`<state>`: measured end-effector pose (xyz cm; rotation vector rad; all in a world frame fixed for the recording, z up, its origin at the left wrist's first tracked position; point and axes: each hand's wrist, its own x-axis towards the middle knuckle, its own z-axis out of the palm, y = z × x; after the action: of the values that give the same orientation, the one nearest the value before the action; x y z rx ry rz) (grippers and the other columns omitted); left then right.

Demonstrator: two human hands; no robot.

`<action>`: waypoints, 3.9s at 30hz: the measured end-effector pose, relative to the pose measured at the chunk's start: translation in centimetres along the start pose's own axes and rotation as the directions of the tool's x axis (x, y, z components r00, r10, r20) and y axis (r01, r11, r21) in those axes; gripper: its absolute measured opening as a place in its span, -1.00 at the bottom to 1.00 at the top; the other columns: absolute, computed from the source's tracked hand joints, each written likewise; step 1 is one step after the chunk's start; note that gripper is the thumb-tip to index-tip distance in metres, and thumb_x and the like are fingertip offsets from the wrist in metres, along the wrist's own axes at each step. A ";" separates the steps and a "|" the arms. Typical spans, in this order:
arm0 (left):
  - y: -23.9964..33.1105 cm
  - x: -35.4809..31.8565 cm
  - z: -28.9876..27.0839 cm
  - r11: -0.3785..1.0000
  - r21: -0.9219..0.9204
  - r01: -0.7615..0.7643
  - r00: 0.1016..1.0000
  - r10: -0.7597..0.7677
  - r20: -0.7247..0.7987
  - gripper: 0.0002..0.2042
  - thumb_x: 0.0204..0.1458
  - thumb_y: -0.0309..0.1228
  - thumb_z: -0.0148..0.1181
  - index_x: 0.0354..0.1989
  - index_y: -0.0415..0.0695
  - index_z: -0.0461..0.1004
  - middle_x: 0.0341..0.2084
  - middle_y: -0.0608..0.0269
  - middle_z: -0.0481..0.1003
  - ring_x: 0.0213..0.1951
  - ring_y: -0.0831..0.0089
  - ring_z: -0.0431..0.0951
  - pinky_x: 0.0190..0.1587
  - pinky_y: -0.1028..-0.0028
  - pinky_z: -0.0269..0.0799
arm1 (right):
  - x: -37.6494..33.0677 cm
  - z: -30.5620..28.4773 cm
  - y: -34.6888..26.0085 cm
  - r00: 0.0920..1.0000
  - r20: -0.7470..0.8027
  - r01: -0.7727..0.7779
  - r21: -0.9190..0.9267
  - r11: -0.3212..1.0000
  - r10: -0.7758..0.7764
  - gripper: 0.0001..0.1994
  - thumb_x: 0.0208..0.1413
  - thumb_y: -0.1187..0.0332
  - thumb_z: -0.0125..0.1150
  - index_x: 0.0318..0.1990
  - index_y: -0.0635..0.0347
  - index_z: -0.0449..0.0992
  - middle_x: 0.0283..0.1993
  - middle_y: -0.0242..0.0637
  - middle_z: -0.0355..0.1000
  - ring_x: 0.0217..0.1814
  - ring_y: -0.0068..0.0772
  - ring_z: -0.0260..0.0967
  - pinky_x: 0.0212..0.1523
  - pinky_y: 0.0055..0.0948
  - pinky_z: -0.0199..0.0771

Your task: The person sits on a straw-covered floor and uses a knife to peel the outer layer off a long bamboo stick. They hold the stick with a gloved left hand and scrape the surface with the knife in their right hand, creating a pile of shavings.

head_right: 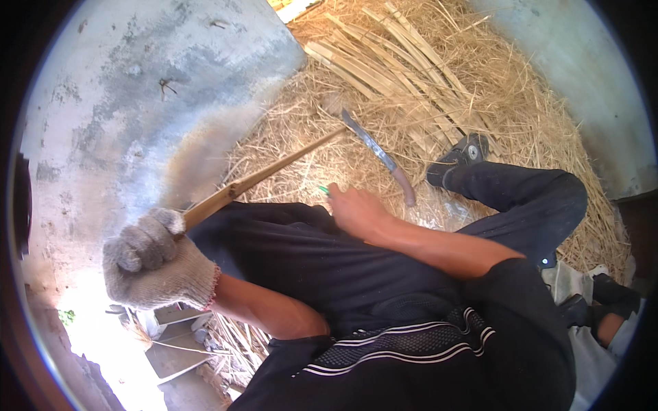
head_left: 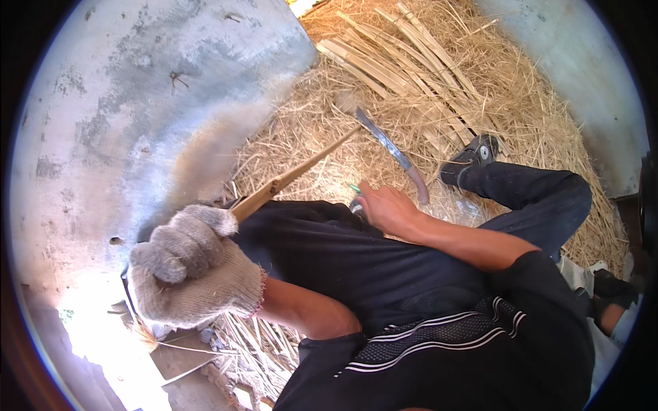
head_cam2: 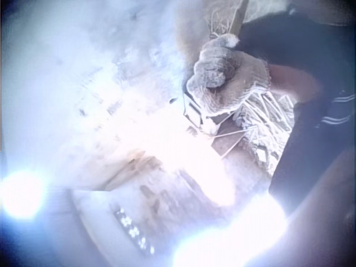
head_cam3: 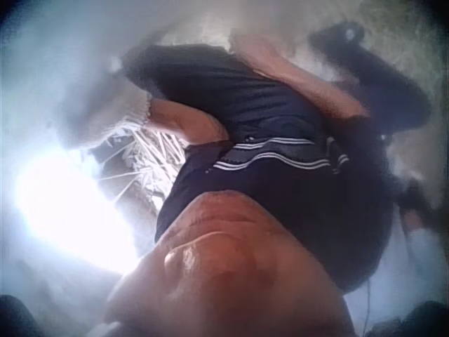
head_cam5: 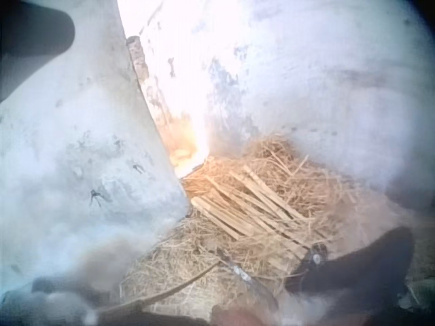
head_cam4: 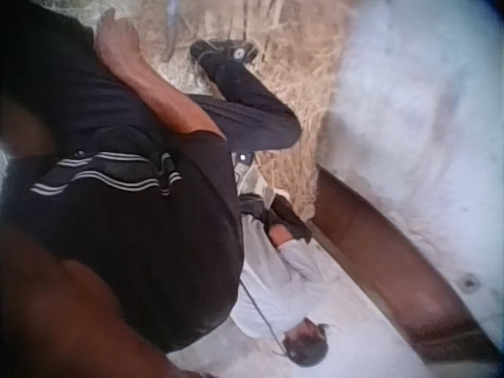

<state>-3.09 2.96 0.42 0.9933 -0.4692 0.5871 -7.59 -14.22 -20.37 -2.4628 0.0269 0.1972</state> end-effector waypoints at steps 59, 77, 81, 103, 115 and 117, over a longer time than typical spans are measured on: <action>-0.5 0.4 1.9 0.988 0.151 -0.041 0.962 0.080 -0.262 -0.67 -0.02 -0.32 -0.16 -0.79 0.07 -0.02 -0.89 0.47 -0.06 -0.84 0.60 -0.12 -0.79 0.46 0.14 | 1.7 -3.5 -4.3 0.895 -0.304 0.355 0.040 0.934 -0.328 -0.76 0.28 0.33 -0.05 -0.16 0.40 0.39 -0.59 0.04 0.42 -0.49 0.06 0.49 -0.52 -0.11 0.49; -0.8 0.4 3.1 0.990 0.135 -0.047 0.983 0.071 -0.172 -0.68 -0.06 -0.40 -0.18 -0.80 0.11 -0.06 -0.88 0.49 -0.11 -0.82 0.61 -0.18 -0.75 0.48 -0.03 | 5.1 -1.8 4.2 0.989 -0.064 -0.120 0.151 0.981 0.130 -0.67 0.31 0.25 -0.09 -0.02 0.40 0.38 -0.36 0.15 0.47 -0.28 0.06 0.51 -0.25 -0.03 0.51; -0.8 -0.1 3.9 0.994 0.108 -0.020 0.978 0.042 -0.204 -0.68 -0.05 -0.39 -0.19 -0.80 0.12 -0.06 -0.89 0.49 -0.12 -0.82 0.61 -0.19 -0.76 0.48 -0.06 | 2.9 -4.3 -1.8 0.986 -0.147 0.123 0.370 0.921 -0.072 -0.70 0.29 0.22 -0.04 -0.10 0.34 0.38 -0.54 0.16 0.42 -0.46 0.22 0.45 -0.37 0.05 0.43; 0.1 0.5 0.6 0.990 -0.103 0.098 0.983 -0.080 0.167 -0.68 0.01 -0.32 -0.18 -0.80 0.02 0.06 -0.93 0.38 -0.03 -0.87 0.51 -0.09 -0.81 0.33 0.13 | 0.8 -4.1 -5.3 0.961 -0.223 0.212 0.223 0.952 -0.162 -0.72 0.31 0.23 -0.07 -0.14 0.34 0.33 -0.54 0.18 0.43 -0.50 0.27 0.45 -0.51 0.03 0.46; -0.7 0.9 1.1 0.998 0.047 0.047 0.997 -0.045 -0.058 -0.71 -0.06 -0.33 -0.12 -0.79 0.09 0.02 -0.89 0.47 -0.08 -0.83 0.58 -0.13 -0.72 0.42 -0.01 | 4.3 0.4 -1.6 0.949 -0.287 0.176 0.127 0.976 -0.134 -0.77 0.27 0.31 0.00 -0.15 0.34 0.35 -0.56 0.12 0.41 -0.55 0.16 0.45 -0.58 0.05 0.41; -0.6 1.1 0.8 0.998 0.062 0.026 0.996 -0.021 -0.087 -0.71 -0.08 -0.33 -0.11 -0.79 0.09 0.03 -0.89 0.47 -0.07 -0.83 0.58 -0.13 -0.72 0.43 0.00 | 4.9 -0.7 -1.1 0.968 -0.242 0.117 0.201 0.973 -0.067 -0.75 0.27 0.29 0.00 -0.16 0.36 0.35 -0.57 0.15 0.40 -0.53 0.17 0.45 -0.58 0.04 0.41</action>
<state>-1.98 2.24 1.09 1.0280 -0.3642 0.6241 -2.55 -13.68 -19.86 -2.2526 0.0329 -0.1321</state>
